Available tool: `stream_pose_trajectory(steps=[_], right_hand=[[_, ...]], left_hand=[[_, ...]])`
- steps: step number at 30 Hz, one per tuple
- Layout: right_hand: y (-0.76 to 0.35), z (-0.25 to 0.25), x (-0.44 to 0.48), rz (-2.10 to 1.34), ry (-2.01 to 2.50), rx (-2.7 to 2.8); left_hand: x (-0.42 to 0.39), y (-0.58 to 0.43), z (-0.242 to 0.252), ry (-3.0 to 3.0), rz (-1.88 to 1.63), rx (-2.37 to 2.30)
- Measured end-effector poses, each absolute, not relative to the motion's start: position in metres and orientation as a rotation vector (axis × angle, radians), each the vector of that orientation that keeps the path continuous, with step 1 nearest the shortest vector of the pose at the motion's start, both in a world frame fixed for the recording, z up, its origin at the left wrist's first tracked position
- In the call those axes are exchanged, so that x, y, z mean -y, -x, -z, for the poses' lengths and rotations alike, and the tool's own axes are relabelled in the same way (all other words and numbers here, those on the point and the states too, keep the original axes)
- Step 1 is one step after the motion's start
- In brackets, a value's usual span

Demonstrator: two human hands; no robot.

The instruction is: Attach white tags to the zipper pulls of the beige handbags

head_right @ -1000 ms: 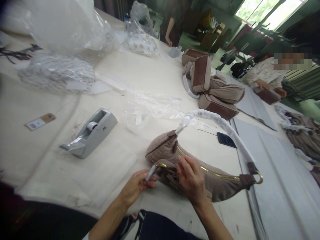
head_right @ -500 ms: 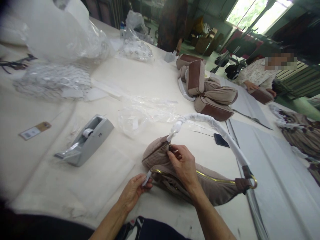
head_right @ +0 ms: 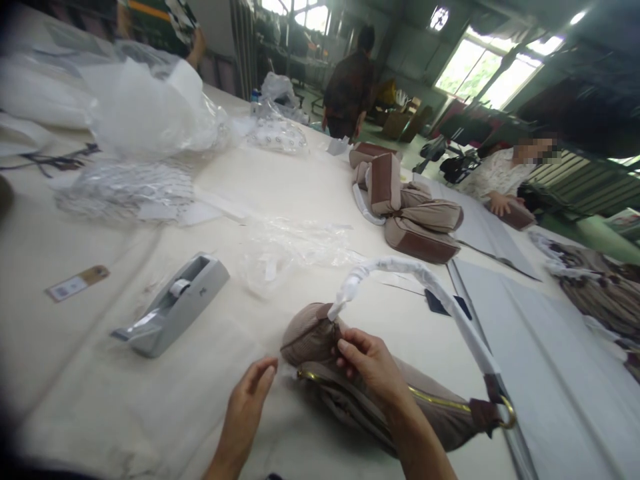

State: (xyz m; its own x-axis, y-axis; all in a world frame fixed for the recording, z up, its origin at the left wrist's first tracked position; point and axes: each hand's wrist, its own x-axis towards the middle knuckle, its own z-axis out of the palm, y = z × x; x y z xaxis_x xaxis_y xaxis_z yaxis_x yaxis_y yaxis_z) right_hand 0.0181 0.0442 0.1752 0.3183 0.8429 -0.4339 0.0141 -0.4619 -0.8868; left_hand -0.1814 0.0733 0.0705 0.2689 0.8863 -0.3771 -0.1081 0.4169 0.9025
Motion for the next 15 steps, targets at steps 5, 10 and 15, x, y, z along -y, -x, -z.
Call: stream_pose_trajectory(steps=[5, 10, 15], right_hand=[[-0.014, -0.181, -0.032, -1.167, 1.724, 0.700], [-0.020, -0.191, -0.021, -1.003, 1.820, 0.965], [-0.022, -0.175, -0.010, -0.594, 1.905, 1.311]], left_hand=[[-0.070, 0.151, -0.122, -1.033, -0.718, -0.769], [-0.071, 0.103, -0.148, -0.902, -0.795, -0.633], [-0.077, 0.083, -0.132, -0.786, -0.821, -0.754]])
